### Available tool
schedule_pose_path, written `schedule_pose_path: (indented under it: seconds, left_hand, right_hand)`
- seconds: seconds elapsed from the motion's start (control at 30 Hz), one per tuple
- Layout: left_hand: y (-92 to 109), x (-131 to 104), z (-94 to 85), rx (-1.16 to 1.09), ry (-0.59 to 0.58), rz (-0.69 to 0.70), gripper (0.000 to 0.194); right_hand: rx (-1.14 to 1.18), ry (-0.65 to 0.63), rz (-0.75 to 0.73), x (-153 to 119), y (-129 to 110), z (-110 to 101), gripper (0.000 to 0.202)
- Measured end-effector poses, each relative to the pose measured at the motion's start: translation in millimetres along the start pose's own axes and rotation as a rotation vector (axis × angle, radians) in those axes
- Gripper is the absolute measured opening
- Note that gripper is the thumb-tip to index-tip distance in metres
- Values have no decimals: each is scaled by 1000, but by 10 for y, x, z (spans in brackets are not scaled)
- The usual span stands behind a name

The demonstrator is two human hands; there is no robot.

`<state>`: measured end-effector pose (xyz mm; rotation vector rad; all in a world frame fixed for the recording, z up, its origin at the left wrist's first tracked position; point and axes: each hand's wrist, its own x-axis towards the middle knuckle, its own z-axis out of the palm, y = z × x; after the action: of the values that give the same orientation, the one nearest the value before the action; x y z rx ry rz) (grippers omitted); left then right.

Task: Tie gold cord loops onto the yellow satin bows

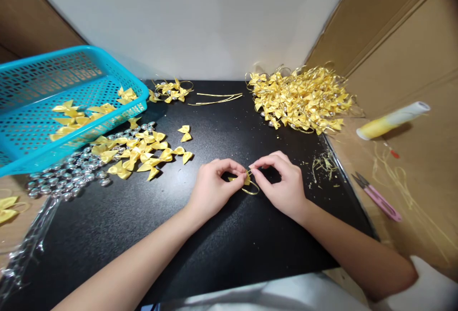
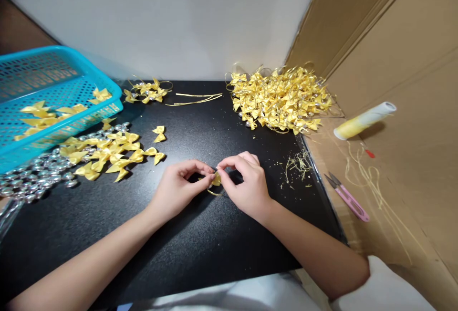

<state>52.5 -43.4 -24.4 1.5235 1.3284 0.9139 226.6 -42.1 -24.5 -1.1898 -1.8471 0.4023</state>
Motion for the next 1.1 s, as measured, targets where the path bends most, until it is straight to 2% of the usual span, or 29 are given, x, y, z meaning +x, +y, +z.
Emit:
schedule_pose_path:
  seconds: [0.2,0.33,0.47,0.87,1.1]
  left_hand:
    - [-5,-3,6,23,-11,-31,12]
    - [-2,-6,21,-62,-5,-79,20]
    - [4,-9,24,-104,-24,-86,14]
    - [35,9,28,-91,-75,-159,10]
    - [54,18,26,-120,-87,-164,17]
  right_hand:
    - [-35,10,-86,0,16,-5,12]
    - [-93,34,-166,-9,57,18,14]
    - [-123,79,-215,-5,77,35,14]
    - [-153,138,-169,-31,54,47,13]
    - [-158,169,-185,-40,32,54,18]
